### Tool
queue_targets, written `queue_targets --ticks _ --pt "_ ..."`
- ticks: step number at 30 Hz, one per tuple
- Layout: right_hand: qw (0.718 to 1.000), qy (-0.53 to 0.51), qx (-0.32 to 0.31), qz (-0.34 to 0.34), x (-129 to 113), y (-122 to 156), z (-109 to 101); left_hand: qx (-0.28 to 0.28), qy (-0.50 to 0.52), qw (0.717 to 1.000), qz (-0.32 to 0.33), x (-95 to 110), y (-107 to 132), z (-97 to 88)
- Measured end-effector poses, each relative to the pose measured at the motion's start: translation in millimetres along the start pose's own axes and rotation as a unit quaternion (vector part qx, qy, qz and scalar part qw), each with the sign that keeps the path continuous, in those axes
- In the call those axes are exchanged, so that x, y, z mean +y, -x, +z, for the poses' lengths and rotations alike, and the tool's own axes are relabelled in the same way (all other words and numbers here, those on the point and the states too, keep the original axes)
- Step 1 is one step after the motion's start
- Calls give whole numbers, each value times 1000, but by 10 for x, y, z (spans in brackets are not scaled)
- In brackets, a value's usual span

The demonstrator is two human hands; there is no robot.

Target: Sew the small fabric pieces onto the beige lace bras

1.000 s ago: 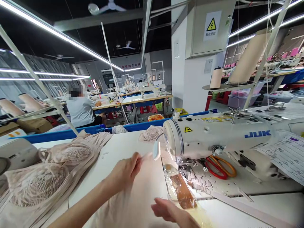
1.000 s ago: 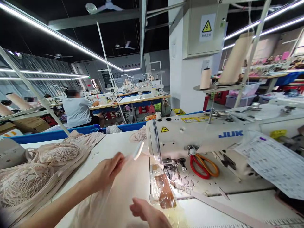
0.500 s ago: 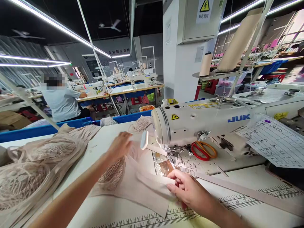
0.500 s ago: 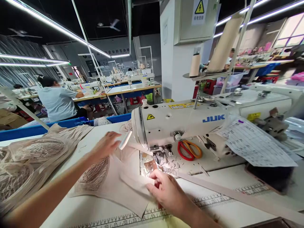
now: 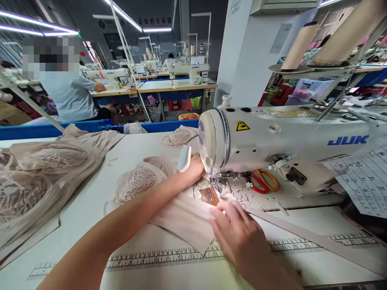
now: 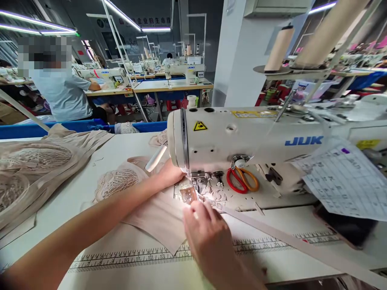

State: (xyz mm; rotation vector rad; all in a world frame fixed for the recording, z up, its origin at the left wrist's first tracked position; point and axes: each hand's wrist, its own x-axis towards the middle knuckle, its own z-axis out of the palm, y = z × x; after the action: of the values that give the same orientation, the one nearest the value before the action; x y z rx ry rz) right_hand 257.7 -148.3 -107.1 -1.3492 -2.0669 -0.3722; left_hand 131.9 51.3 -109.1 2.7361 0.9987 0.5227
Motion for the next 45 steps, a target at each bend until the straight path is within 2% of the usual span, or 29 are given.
queue_targets --ticks 2,4,6,8,10,13,18,21,24,28,37,45 --pt "997 -64 -21 -32 -182 37 18 24 0 1000 6 46 136 -91" --pt "996 -74 -18 -55 -379 87 86 38 32 996 77 106 372 -226" --pt "996 -35 28 -71 -550 118 169 0 93 974 208 172 673 -362" --pt "996 0 59 -70 -659 114 221 -80 108 950 281 234 973 -464" --pt "996 20 50 -66 -692 87 219 -140 63 947 283 281 1211 -520" --pt "996 50 5 -70 -600 45 131 -166 -29 957 234 341 1393 -538" --pt "994 44 -27 -100 -168 11 -82 -148 -94 972 155 508 1342 -473" --pt "994 8 -48 -93 110 23 -198 -121 -84 977 152 626 1230 -414" --pt "996 -35 -52 -71 280 68 -259 -112 -71 978 163 705 1138 -383" --pt "995 -65 -43 -64 335 122 -239 -131 -105 975 145 745 1087 -364" --pt "994 -49 -32 -97 338 48 -205 -134 -174 968 121 762 1012 -276" --pt "993 -26 -8 -115 326 56 -168 -91 -142 979 118 692 1017 -165"
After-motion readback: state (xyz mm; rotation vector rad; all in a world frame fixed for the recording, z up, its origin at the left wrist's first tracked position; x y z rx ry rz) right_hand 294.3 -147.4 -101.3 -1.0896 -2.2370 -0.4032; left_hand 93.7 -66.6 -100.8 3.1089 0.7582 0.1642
